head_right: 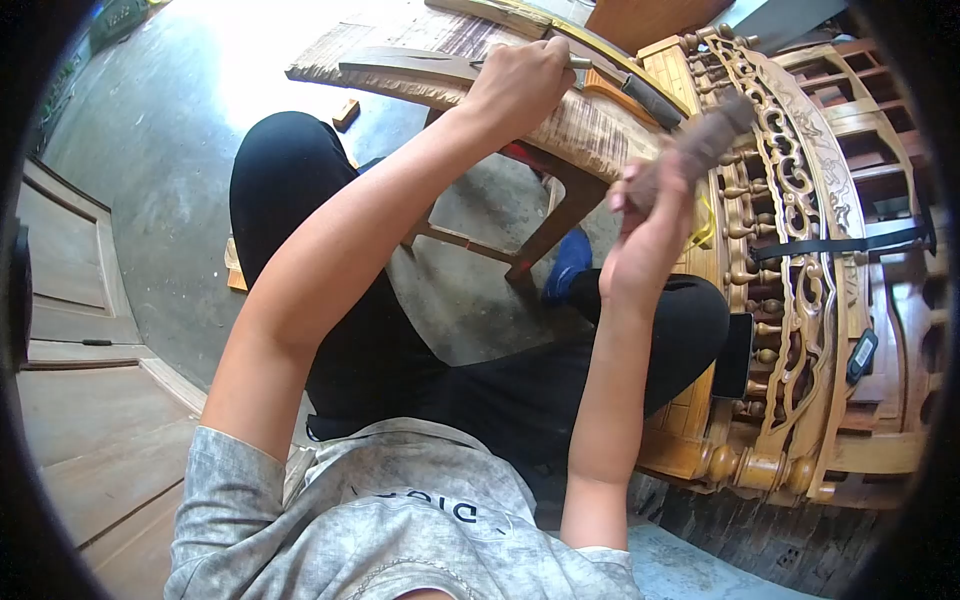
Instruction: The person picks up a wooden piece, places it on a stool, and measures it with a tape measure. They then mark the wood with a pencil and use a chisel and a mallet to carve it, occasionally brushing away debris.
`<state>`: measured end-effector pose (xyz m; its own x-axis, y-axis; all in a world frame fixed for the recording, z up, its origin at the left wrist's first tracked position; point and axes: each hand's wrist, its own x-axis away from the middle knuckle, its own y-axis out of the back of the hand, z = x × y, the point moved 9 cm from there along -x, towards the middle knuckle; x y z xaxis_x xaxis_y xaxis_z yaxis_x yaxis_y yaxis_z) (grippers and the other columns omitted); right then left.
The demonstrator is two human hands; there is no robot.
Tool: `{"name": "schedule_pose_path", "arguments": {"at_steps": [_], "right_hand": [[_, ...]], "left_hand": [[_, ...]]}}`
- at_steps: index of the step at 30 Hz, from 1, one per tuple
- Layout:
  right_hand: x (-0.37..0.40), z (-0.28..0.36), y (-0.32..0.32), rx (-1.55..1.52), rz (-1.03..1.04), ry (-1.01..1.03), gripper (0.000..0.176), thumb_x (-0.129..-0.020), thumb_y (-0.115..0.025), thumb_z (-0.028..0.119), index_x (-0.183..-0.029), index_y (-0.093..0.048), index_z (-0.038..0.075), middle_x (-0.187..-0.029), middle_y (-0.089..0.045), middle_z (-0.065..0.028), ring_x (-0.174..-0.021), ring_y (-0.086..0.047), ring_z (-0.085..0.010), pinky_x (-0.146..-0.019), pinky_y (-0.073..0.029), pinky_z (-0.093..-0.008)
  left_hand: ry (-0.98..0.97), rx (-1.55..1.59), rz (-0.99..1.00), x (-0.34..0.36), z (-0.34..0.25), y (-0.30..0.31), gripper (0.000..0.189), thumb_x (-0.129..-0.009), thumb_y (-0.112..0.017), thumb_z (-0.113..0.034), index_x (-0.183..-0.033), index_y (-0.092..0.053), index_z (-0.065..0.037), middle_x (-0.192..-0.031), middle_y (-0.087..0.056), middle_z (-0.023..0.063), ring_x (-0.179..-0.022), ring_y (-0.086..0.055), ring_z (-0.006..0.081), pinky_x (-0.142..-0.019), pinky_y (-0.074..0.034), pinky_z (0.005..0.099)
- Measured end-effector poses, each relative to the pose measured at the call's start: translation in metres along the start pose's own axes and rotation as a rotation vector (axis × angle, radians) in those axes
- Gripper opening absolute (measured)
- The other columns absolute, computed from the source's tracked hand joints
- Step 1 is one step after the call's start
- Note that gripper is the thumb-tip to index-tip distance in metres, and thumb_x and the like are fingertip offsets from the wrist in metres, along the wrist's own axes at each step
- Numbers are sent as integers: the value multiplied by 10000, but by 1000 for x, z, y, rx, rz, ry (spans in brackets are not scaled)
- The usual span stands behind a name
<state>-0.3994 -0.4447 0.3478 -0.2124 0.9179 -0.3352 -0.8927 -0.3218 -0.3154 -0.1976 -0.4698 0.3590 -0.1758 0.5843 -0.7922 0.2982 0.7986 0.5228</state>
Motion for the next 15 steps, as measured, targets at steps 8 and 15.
{"name": "schedule_pose_path", "arguments": {"at_steps": [8, 15], "right_hand": [[7, -42, -27, 245, 187, -142, 266, -1030, -616, 340, -1081, -553, 86, -809, -602, -17, -610, -500, -82, -564, -412, -240], [4, -1, -6, 9, -86, 81, 314, -1038, -594, 350, -1178, -533, 76, -839, -602, -36, -640, -511, -82, -573, -405, -236]], "left_hand": [[-21, -9, 37, 0, -4, -1, 240, -943, -638, -215, -910, -598, 19, -832, -712, 214, -767, -721, 395, -712, -561, 484], [-1, -38, 13, 2, 3, 3, 241, -945, -632, -229, -915, -604, 9, -843, -710, 218, -781, -718, 390, -729, -553, 495]]}}
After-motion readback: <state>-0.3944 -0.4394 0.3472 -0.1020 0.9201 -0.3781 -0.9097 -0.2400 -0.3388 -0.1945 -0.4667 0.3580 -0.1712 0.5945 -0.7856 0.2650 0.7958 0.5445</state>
